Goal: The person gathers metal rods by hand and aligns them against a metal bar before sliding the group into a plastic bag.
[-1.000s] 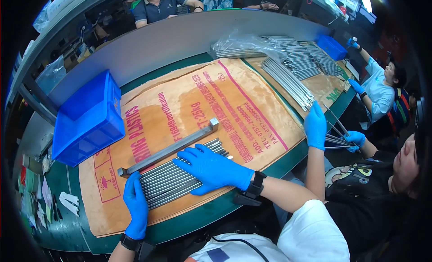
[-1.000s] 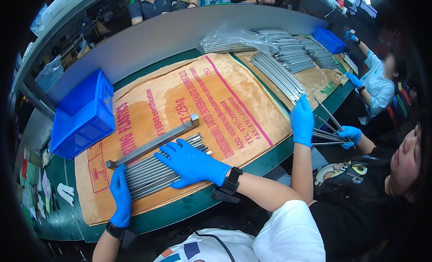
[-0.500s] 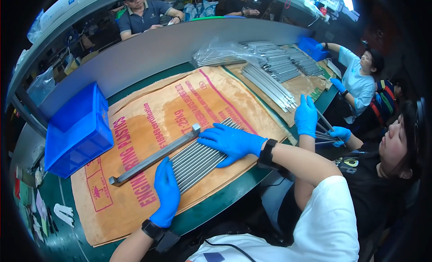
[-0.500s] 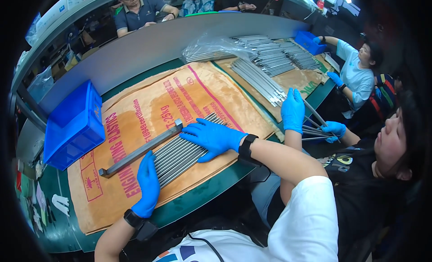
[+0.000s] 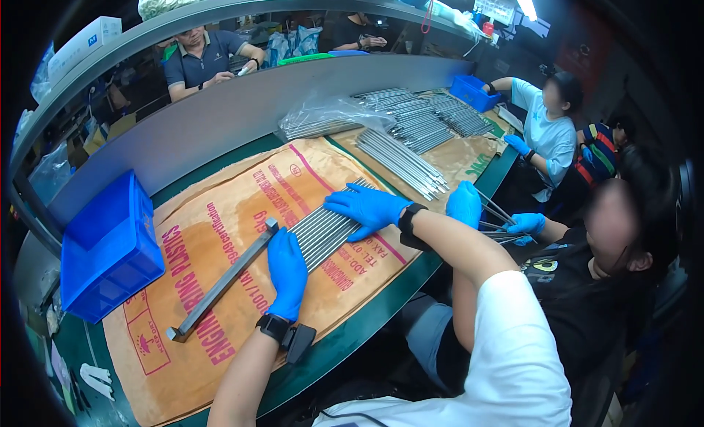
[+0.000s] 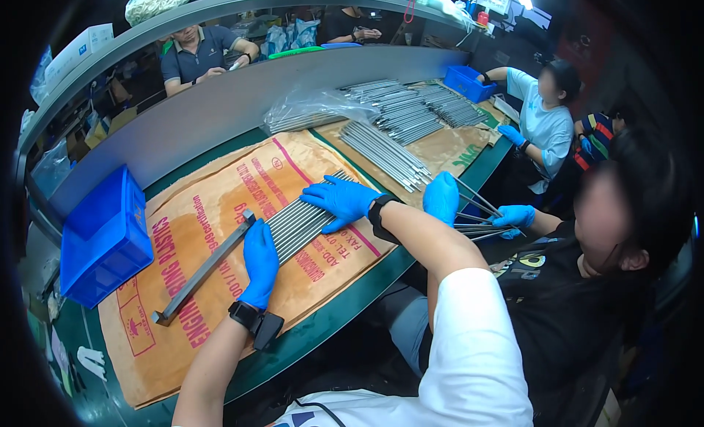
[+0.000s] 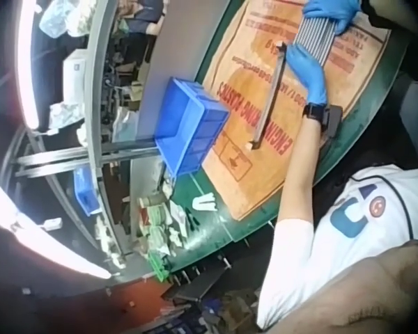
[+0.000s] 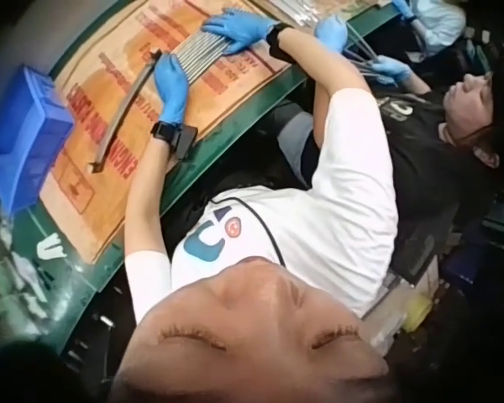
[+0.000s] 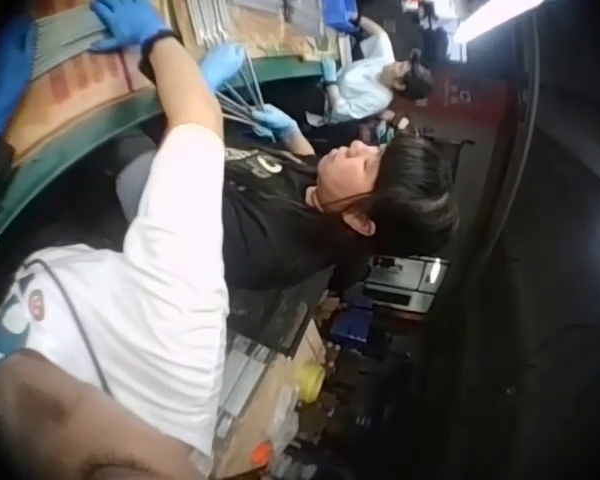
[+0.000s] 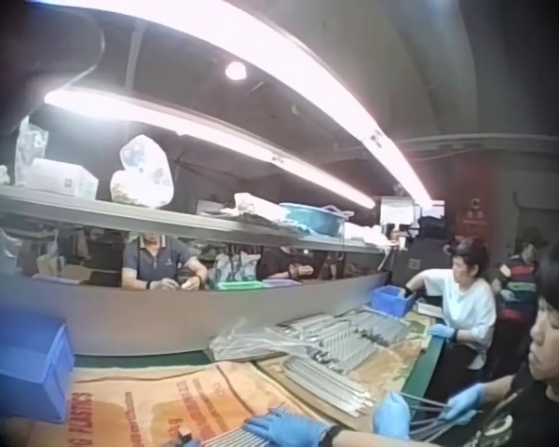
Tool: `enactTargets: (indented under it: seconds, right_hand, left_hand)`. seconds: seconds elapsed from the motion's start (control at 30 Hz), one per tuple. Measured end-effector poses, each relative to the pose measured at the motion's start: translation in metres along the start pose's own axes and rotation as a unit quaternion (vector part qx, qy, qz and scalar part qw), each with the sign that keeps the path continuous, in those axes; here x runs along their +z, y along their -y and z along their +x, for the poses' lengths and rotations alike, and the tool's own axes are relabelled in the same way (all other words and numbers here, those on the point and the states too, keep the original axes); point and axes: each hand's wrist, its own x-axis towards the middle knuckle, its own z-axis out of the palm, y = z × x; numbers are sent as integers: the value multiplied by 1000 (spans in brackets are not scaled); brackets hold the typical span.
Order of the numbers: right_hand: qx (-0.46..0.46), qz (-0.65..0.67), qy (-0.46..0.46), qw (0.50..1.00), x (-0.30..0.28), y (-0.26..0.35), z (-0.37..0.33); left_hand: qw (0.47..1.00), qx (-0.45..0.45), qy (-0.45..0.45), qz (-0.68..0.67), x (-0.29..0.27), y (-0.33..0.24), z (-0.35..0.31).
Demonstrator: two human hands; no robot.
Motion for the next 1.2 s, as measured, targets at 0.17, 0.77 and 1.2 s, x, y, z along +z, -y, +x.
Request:
enactTargets:
  seconds: [0.17, 0.77, 1.2]
  right_hand:
    - [18, 32, -19, 999, 7, -13, 1]
    - [15, 86, -61, 994, 19, -64, 1]
    - [211, -14, -26, 977, -31, 38, 38]
  left_hand:
    - [1000, -28, 8, -3, 10, 11, 21]
    - [996, -75, -16, -53, 43, 18, 67]
    - [946, -180, 97, -250, -46, -2, 31]
